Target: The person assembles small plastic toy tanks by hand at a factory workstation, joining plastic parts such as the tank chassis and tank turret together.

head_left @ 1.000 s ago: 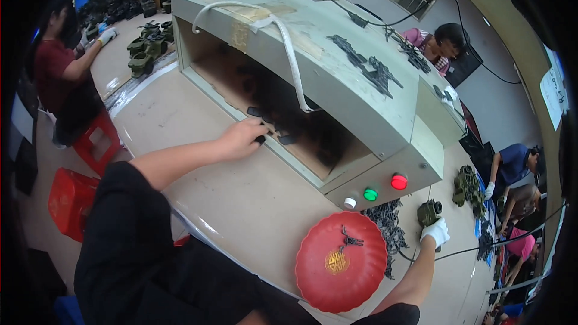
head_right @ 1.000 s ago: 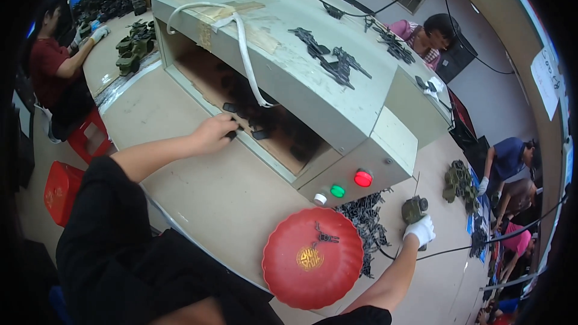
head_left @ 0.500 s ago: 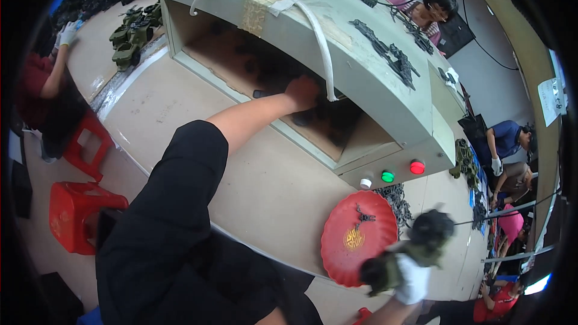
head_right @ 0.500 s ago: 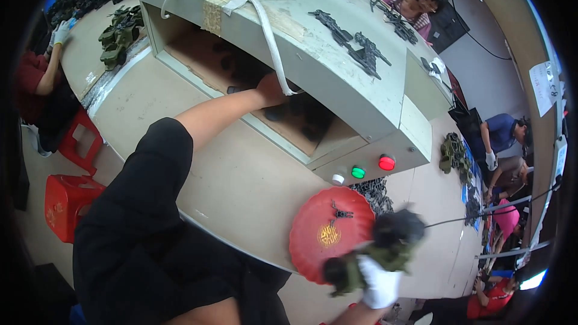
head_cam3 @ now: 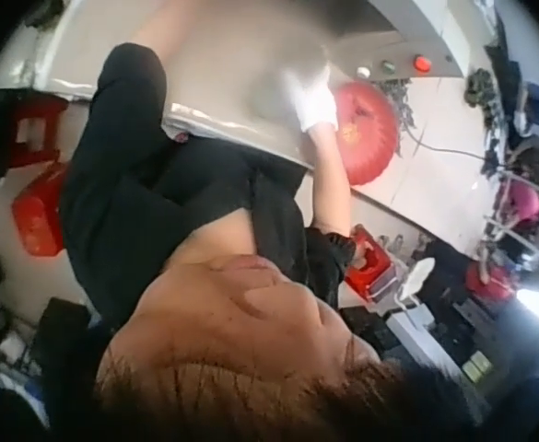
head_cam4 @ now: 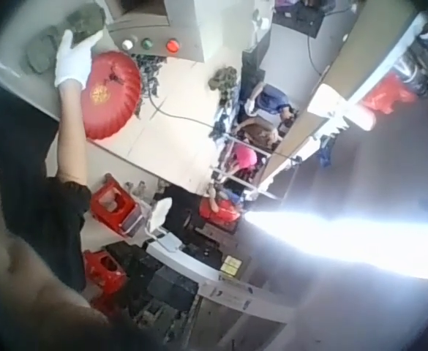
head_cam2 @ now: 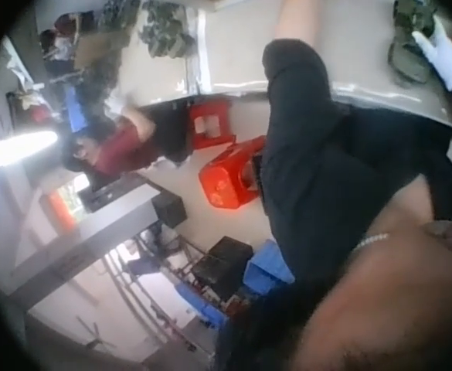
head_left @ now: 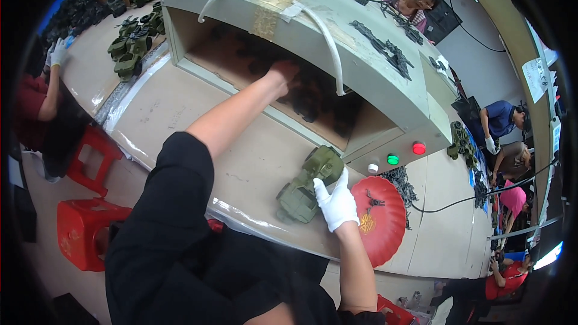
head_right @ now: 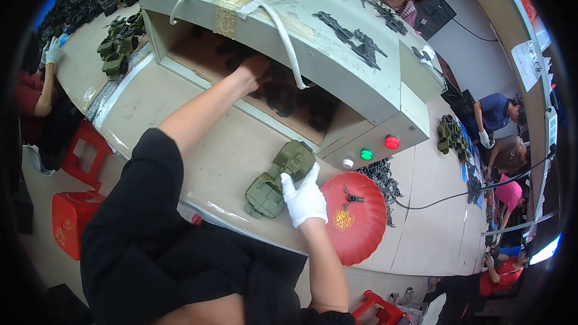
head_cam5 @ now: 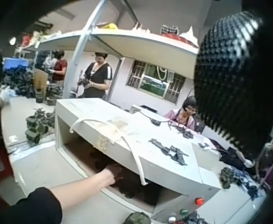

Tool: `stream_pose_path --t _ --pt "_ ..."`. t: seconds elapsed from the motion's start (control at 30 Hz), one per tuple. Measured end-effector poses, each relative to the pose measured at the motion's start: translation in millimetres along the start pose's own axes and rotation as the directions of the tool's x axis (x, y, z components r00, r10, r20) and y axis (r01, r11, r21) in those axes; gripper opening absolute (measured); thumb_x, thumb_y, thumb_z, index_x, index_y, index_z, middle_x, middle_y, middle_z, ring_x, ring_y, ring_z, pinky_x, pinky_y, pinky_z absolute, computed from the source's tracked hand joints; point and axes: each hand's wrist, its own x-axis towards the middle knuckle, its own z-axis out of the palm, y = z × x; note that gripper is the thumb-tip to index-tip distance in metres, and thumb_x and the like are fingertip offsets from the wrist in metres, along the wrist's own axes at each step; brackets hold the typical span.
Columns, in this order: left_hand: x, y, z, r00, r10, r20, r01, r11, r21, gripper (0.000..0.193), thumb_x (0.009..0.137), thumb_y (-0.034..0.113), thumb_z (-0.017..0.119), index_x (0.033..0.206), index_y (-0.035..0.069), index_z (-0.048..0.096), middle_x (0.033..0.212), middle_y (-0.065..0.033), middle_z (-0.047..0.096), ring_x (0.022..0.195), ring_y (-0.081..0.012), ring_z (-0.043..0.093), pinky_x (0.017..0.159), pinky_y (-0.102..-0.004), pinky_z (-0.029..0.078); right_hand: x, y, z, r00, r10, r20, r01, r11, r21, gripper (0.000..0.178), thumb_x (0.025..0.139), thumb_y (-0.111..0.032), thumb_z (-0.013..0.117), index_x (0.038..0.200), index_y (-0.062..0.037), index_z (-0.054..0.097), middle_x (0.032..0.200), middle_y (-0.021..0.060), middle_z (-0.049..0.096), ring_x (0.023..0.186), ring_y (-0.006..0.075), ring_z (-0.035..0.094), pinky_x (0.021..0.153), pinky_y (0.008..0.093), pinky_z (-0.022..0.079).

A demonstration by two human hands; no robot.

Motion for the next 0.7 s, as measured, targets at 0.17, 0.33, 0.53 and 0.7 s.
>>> stream_pose_path --t 0.17,0.33,0.53,0.7 --pt "-82 -10 -32 0.801 -0.301 0.517 0.585 0.573 -0.573 0.012 0.088 0.009 0.046 0.095 0.001 0.053 0.095 -0.0094 0.054 0.078 -0.0172 0.051 0.066 -0.0304 0.049 7 3 14 0.965 -0.166 0.201 0.066 0.901 0.428 0.066 0.079 -0.017 0.059 0.134 -0.0072 0.025 0.081 0.0145 0.063 0.072 0.0214 0.061 0.070 0.0314 0.047" --pt "-136 -16 -32 0.782 -0.255 0.569 0.594 0.581 -0.556 0.018 0.084 0.005 0.054 0.099 -0.004 0.052 0.094 -0.0112 0.054 0.077 -0.0159 0.052 0.078 -0.0312 0.051 22 32 38 0.936 -0.331 0.118 0.285 0.913 0.293 0.057 0.080 -0.018 0.059 0.130 -0.0070 0.035 0.080 0.0122 0.062 0.069 0.0183 0.058 0.069 0.0305 0.047" --pt "-163 -1 -24 0.724 -0.338 0.602 0.684 0.463 -0.564 0.014 0.083 0.007 0.057 0.095 -0.001 0.054 0.088 -0.0081 0.053 0.073 -0.0144 0.052 0.074 -0.0298 0.052 23 -16 3 0.970 -0.073 -0.233 0.223 0.652 0.725 0.046 0.083 -0.022 0.058 0.123 -0.0025 0.044 0.088 0.0060 0.059 0.062 0.0114 0.055 0.056 0.0233 0.045" --pt "-189 7 -24 0.799 -0.253 0.545 0.545 0.689 -0.478 0.017 0.084 0.008 0.055 0.100 0.002 0.051 0.087 -0.0062 0.054 0.070 -0.0118 0.054 0.063 -0.0256 0.050 29 -23 7 0.968 -0.197 -0.153 0.234 0.501 0.833 0.031 0.082 -0.018 0.061 0.107 -0.0021 0.054 0.080 0.0035 0.059 0.062 0.0077 0.052 0.053 0.0200 0.043"
